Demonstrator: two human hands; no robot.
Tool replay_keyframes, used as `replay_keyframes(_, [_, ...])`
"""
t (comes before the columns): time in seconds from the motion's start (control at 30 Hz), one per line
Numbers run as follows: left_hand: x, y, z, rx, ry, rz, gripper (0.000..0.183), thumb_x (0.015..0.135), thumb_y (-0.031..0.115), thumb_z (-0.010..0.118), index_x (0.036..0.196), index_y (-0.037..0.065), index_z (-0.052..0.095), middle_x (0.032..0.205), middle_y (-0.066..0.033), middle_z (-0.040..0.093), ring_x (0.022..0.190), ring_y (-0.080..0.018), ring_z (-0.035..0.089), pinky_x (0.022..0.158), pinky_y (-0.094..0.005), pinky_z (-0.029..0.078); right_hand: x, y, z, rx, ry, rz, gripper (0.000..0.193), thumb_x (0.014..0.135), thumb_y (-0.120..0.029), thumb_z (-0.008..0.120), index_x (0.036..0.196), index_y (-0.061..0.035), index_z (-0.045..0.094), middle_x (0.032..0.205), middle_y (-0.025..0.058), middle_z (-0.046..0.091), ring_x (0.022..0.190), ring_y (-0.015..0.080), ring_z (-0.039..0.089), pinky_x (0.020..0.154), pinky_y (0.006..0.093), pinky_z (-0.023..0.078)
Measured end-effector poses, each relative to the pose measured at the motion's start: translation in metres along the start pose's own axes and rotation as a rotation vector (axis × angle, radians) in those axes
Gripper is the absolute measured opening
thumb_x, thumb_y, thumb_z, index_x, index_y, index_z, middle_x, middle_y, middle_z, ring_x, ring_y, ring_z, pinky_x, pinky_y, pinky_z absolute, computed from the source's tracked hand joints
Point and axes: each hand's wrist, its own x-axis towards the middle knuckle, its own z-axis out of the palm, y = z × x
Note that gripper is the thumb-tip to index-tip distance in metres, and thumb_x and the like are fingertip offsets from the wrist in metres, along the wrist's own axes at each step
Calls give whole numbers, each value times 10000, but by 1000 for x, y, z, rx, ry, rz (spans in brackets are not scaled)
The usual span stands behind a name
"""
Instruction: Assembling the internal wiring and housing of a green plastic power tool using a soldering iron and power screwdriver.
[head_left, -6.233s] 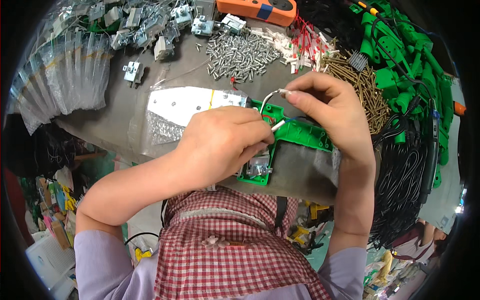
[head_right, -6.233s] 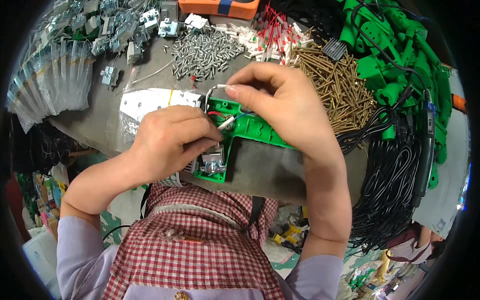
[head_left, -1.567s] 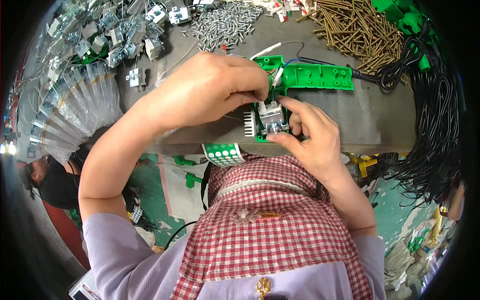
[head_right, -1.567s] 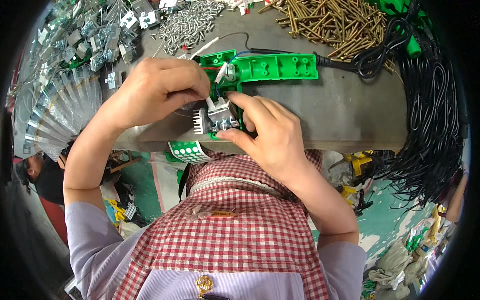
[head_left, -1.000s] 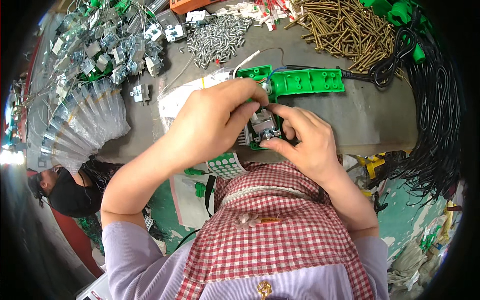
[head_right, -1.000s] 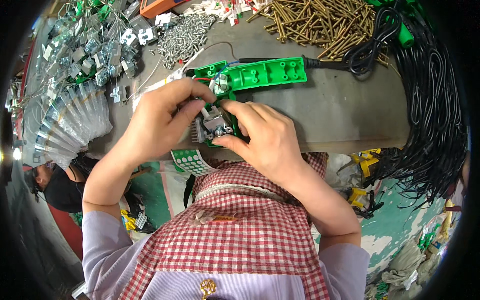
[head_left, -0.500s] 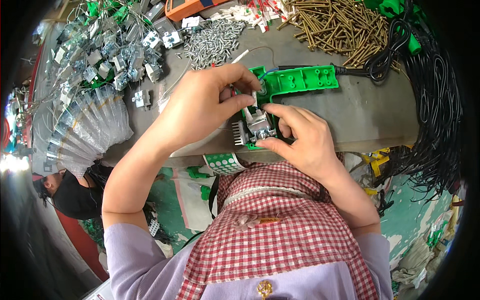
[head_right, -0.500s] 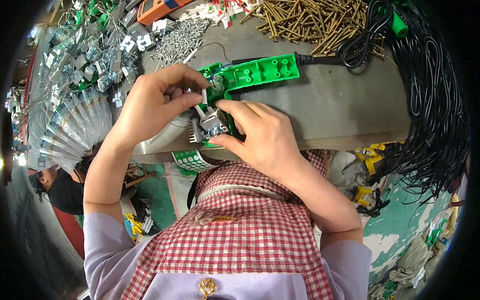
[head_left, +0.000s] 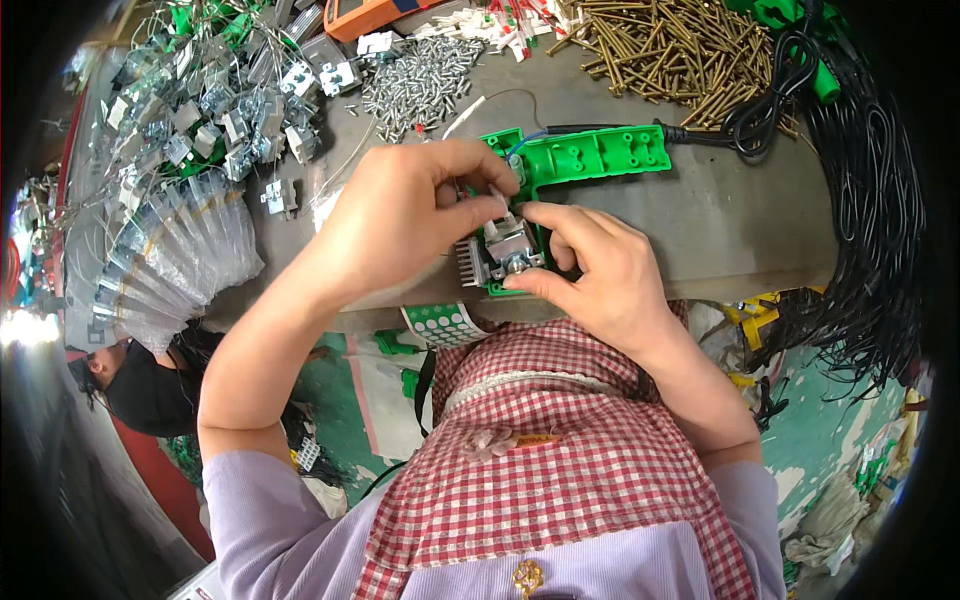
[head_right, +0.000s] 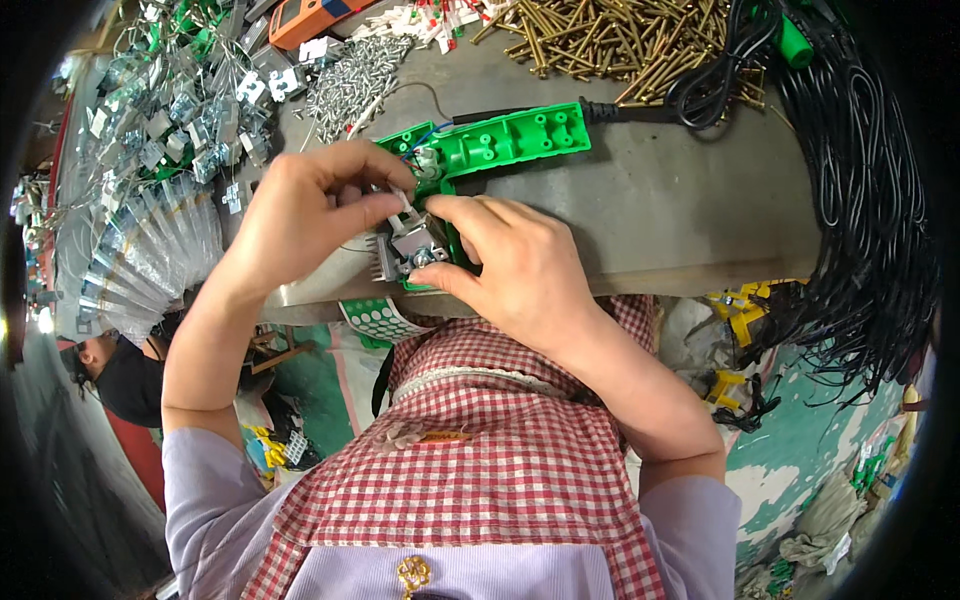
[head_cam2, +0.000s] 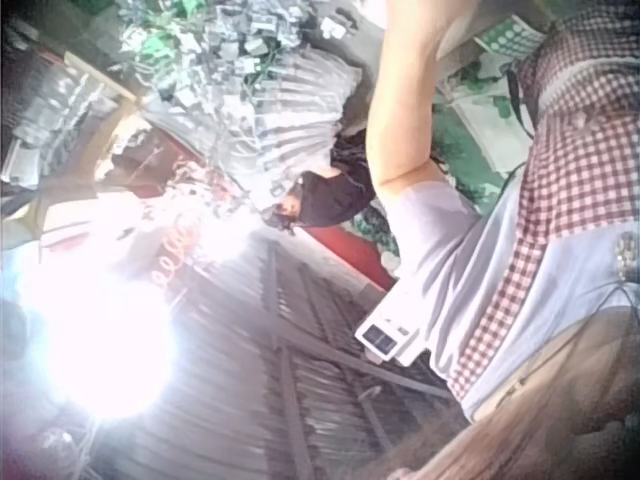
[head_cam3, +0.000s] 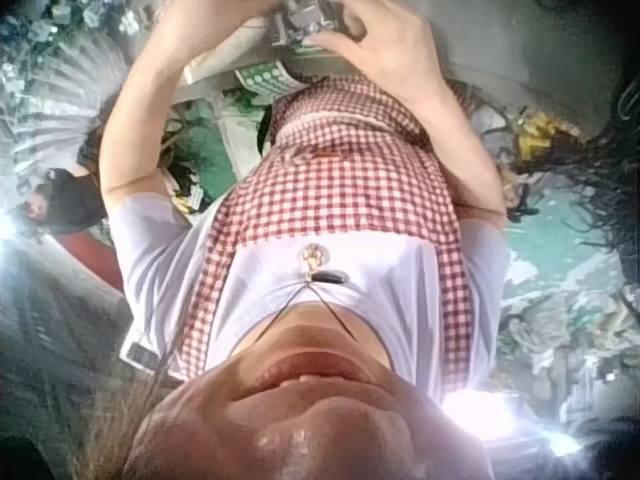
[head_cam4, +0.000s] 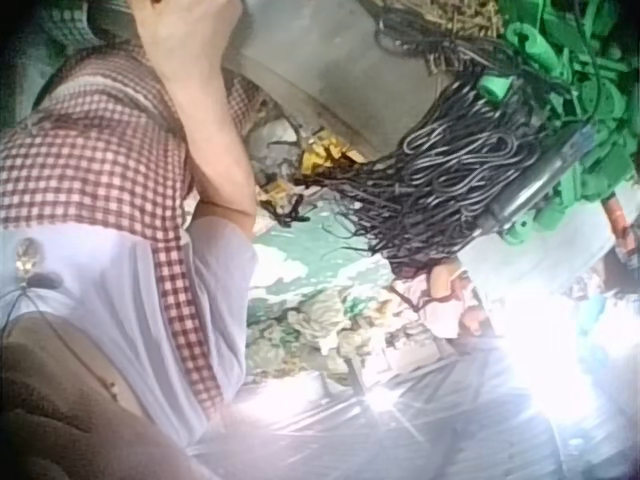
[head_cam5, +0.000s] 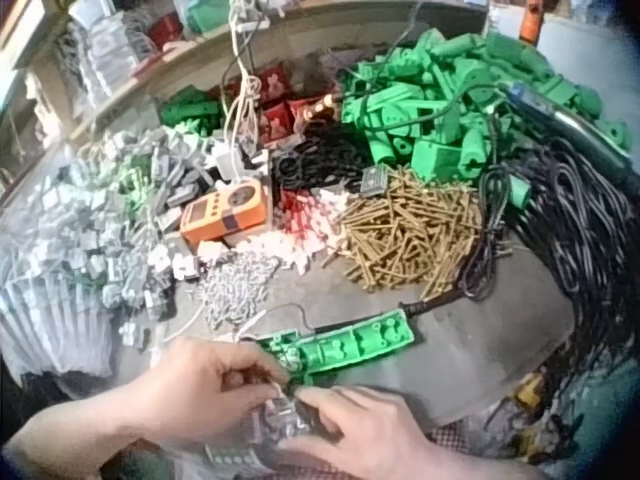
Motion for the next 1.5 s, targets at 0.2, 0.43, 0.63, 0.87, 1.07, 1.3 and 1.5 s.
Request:
replay_keyframes(0.2, [4, -13, 3, -135, -7, -24, 95, 826, 3, 657, 920, 13, 659, 788, 38, 634, 636, 0, 466, 561, -175, 395, -1, 0, 2, 11, 17, -8, 455, 706, -261, 775, 1065, -48, 597, 788, 73, 602, 621, 217, 554, 584, 343, 471])
replay_keyframes(0.43, [4, 0, 0, 42, -98, 96, 91, 800, 15, 654, 889, 35, 667, 716, 32, 608, 580, -12, 414, 515, -204, 357, -1, 3, 4, -11, 13, -18, 467, 690, -276, 785, 1037, -30, 596, 780, 76, 593, 617, 222, 554, 585, 342, 476])
replay_keyframes(0.63, [9, -2, 0, -1, -81, 92, 105, 794, 60, 667, 899, 50, 669, 653, 24, 574, 539, -42, 385, 496, -234, 336, 1, 3, 1, -31, 1, -18, 468, 682, -281, 789, 1025, -30, 593, 784, 89, 593, 648, 240, 579, 599, 355, 482])
replay_keyframes(0.87, [-8, 2, 23, 160, 125, 132, 245, 763, 103, 707, 998, 80, 640, 718, -80, 562, 594, -167, 522, 553, -293, 427, -1, 4, -10, 35, -64, -30, 499, 723, -255, 772, 1113, -37, 551, 824, 104, 601, 739, 274, 608, 661, 368, 499])
replay_keyframes(1.07, [-36, -42, 40, 370, 537, 371, 550, 750, 283, 715, 1211, 46, 529, 1142, -137, 574, 1040, -341, 547, 866, -420, 428, 11, 14, -101, -373, 359, 57, 119, 828, -34, 640, 946, -30, 658, 841, 101, 625, 734, 221, 621, 656, 291, 492])
replay_keyframes(1.3, [-28, -67, 4, 759, 453, 363, 650, 813, 597, 487, 1237, 108, 550, 1133, -75, 596, 1031, -273, 525, 958, -441, 310, 40, 25, -123, -518, 60, -224, 138, 785, -29, 649, 923, -27, 643, 848, 94, 589, 801, 262, 584, 712, 342, 466])
replay_keyframes(1.5, [-22, -93, -10, 576, 748, 275, 273, 818, 236, 633, 1048, 89, 642, 1035, -79, 608, 983, -285, 556, 851, -438, 436, 47, 40, -101, -748, 13, -208, 246, 729, -69, 680, 968, -65, 624, 924, 71, 594, 960, 254, 546, 828, 380, 382])
